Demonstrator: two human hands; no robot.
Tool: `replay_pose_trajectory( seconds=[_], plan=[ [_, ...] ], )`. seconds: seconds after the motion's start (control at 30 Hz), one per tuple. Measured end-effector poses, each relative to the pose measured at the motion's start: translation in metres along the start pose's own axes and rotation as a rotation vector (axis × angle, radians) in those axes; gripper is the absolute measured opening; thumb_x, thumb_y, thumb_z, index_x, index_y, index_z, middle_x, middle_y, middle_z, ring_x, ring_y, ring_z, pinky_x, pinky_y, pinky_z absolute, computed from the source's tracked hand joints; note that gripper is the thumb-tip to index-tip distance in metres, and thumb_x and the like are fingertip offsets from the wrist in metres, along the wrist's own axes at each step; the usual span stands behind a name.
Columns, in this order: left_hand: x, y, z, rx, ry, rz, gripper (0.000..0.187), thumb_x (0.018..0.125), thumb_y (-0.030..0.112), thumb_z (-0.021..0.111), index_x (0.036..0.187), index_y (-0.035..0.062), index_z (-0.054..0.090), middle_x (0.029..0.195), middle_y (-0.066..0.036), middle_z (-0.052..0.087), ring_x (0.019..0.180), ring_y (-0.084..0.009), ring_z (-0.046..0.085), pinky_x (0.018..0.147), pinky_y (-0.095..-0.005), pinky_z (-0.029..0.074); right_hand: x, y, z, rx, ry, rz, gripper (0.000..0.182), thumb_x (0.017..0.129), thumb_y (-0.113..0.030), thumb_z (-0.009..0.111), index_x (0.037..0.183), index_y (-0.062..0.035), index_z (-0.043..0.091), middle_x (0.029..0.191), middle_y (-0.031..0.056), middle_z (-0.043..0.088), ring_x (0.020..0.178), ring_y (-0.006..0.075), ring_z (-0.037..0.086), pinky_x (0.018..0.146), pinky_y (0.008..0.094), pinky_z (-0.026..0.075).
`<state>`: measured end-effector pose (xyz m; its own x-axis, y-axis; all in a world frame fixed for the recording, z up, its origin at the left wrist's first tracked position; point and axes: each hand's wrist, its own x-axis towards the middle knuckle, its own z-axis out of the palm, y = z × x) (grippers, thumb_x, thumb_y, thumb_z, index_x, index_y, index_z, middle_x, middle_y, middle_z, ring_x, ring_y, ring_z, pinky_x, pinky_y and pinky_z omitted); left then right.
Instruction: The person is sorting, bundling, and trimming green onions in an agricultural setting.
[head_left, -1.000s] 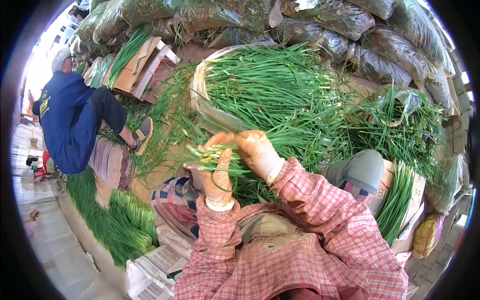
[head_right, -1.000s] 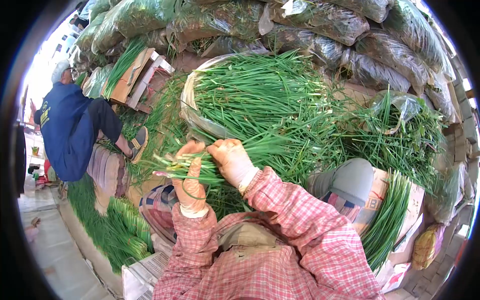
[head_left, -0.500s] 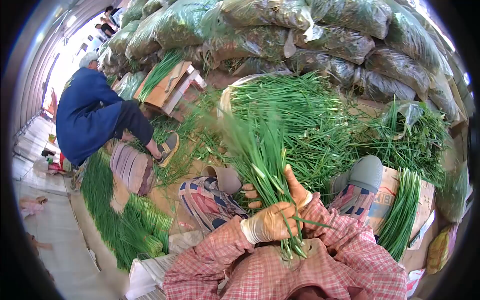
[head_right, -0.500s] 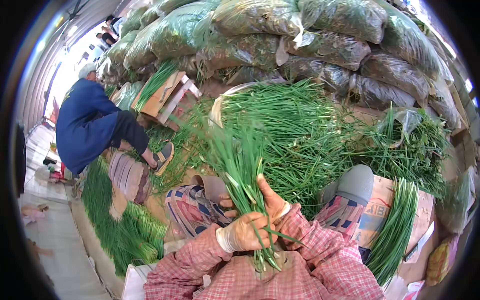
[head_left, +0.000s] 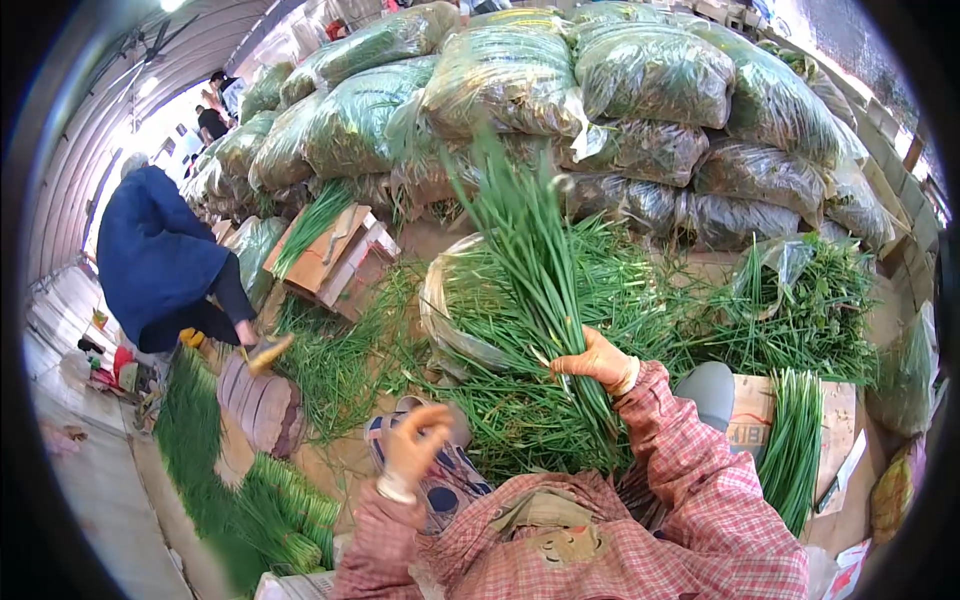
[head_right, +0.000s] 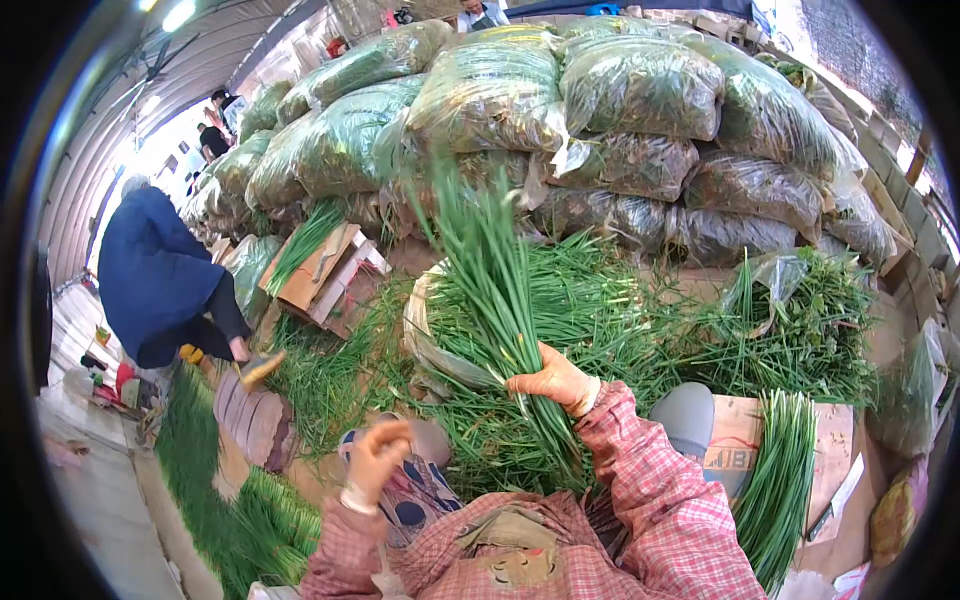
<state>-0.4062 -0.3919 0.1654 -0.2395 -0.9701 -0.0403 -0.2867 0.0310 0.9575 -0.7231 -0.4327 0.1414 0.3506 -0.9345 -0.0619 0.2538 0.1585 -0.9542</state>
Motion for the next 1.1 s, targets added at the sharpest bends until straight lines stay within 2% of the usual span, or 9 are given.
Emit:
replay_pose_trajectory(
  seconds=[0.07, 0.13, 0.3, 0.4, 0.63, 0.73, 0.97, 1.07, 1.1],
  plan=[
    [0.018, -0.001, -0.014, -0.148, 0.229, -0.075, 0.021, 0.082, 0.006, 0.06, 0.101, -0.0014, 0.059, 0.088, -0.004, 0.063, 0.081, -0.0117, 0.058, 0.072, -0.0235, 0.046, -0.001, 0.009, 0.002, -0.083, -0.059, -0.069, 0.052, 0.073, -0.002, 0.07, 0.12, -0.0044, 0.048, 0.107, 0.0009, 0.058, 0.096, 0.0106, 0.053, 0.085, 0.0278, 0.043],
    [0.029, 0.033, -0.004, -0.168, 0.363, 0.103, 0.02, 0.081, 0.005, 0.06, 0.1, -0.0017, 0.059, 0.087, -0.005, 0.063, 0.079, -0.0117, 0.058, 0.072, -0.0238, 0.046, -0.007, 0.01, 0.013, -0.174, -0.1, -0.082, 0.063, 0.073, -0.004, 0.069, 0.129, -0.0057, 0.04, 0.114, 0.0004, 0.055, 0.105, 0.011, 0.047, 0.093, 0.0274, 0.037],
    [0.059, 0.104, 0.026, 0.17, 0.513, 0.502, 0.023, 0.076, 0.004, 0.065, 0.099, 0.0035, 0.062, 0.077, -0.002, 0.06, 0.069, -0.0092, 0.054, 0.065, -0.0238, 0.044, -0.017, 0.018, 0.037, -0.586, -0.038, -0.216, 0.068, 0.072, -0.012, 0.067, 0.132, -0.0063, 0.035, 0.106, 0.0142, 0.059, 0.096, 0.0243, 0.059, 0.084, 0.0311, 0.045],
    [0.08, 0.123, 0.033, 0.282, 0.575, 0.432, 0.025, 0.075, 0.008, 0.068, 0.099, 0.0032, 0.062, 0.063, 0.007, 0.042, 0.058, -0.0029, 0.037, 0.053, -0.0181, 0.032, -0.017, 0.03, 0.043, -0.678, 0.05, -0.263, 0.069, 0.072, -0.013, 0.065, 0.134, -0.008, 0.032, 0.102, 0.0187, 0.059, 0.089, 0.0341, 0.06, 0.077, 0.0346, 0.048],
    [0.093, 0.129, 0.036, 0.315, 0.576, 0.411, 0.022, 0.072, 0.01, 0.071, 0.091, 0.0058, 0.062, 0.059, 0.008, 0.033, 0.054, -0.003, 0.029, 0.048, -0.0192, 0.026, -0.026, 0.019, 0.043, -0.9, 0.131, -0.274, 0.079, 0.068, -0.013, 0.064, 0.138, -0.015, 0.026, 0.106, 0.02, 0.057, 0.088, 0.0378, 0.058, 0.073, 0.0388, 0.049],
    [0.096, 0.127, 0.032, 0.417, 0.519, 0.399, 0.021, 0.068, 0.012, 0.073, 0.085, 0.006, 0.061, 0.061, 0.0, 0.043, 0.053, -0.0098, 0.039, 0.051, -0.0262, 0.034, -0.026, 0.02, 0.04, -0.959, 0.147, -0.289, 0.081, 0.068, -0.013, 0.065, 0.138, -0.016, 0.025, 0.107, 0.0197, 0.057, 0.088, 0.0374, 0.059, 0.072, 0.0395, 0.05],
    [0.099, 0.122, 0.031, -0.068, 0.29, 0.185, 0.01, 0.074, 0.006, 0.066, 0.082, 0.0025, 0.062, 0.075, 0.003, 0.057, 0.063, -0.0061, 0.049, 0.057, -0.0199, 0.04, -0.034, 0.021, 0.042, -0.99, 0.14, -0.233, 0.084, 0.067, -0.011, 0.066, 0.139, -0.0168, 0.023, 0.11, 0.0201, 0.056, 0.088, 0.0377, 0.058, 0.071, 0.0407, 0.05],
    [0.097, 0.131, 0.026, -0.121, 0.336, 0.29, 0.011, 0.075, 0.006, 0.067, 0.084, 0.0035, 0.063, 0.077, 0.003, 0.059, 0.066, -0.0059, 0.051, 0.059, -0.0203, 0.041, -0.037, 0.025, 0.042, -0.96, 0.17, -0.265, 0.084, 0.067, -0.011, 0.066, 0.139, -0.0176, 0.023, 0.11, 0.0203, 0.056, 0.088, 0.0382, 0.058, 0.071, 0.041, 0.05],
    [0.098, 0.134, 0.024, -0.304, 0.391, 0.407, 0.01, 0.077, 0.007, 0.067, 0.086, 0.0037, 0.063, 0.079, 0.001, 0.06, 0.069, -0.0068, 0.052, 0.063, -0.0204, 0.042, -0.038, 0.027, 0.04, -0.966, 0.171, -0.24, 0.085, 0.066, -0.012, 0.066, 0.139, -0.0184, 0.023, 0.11, 0.0202, 0.056, 0.089, 0.0385, 0.058, 0.072, 0.0419, 0.049]
  ],
)
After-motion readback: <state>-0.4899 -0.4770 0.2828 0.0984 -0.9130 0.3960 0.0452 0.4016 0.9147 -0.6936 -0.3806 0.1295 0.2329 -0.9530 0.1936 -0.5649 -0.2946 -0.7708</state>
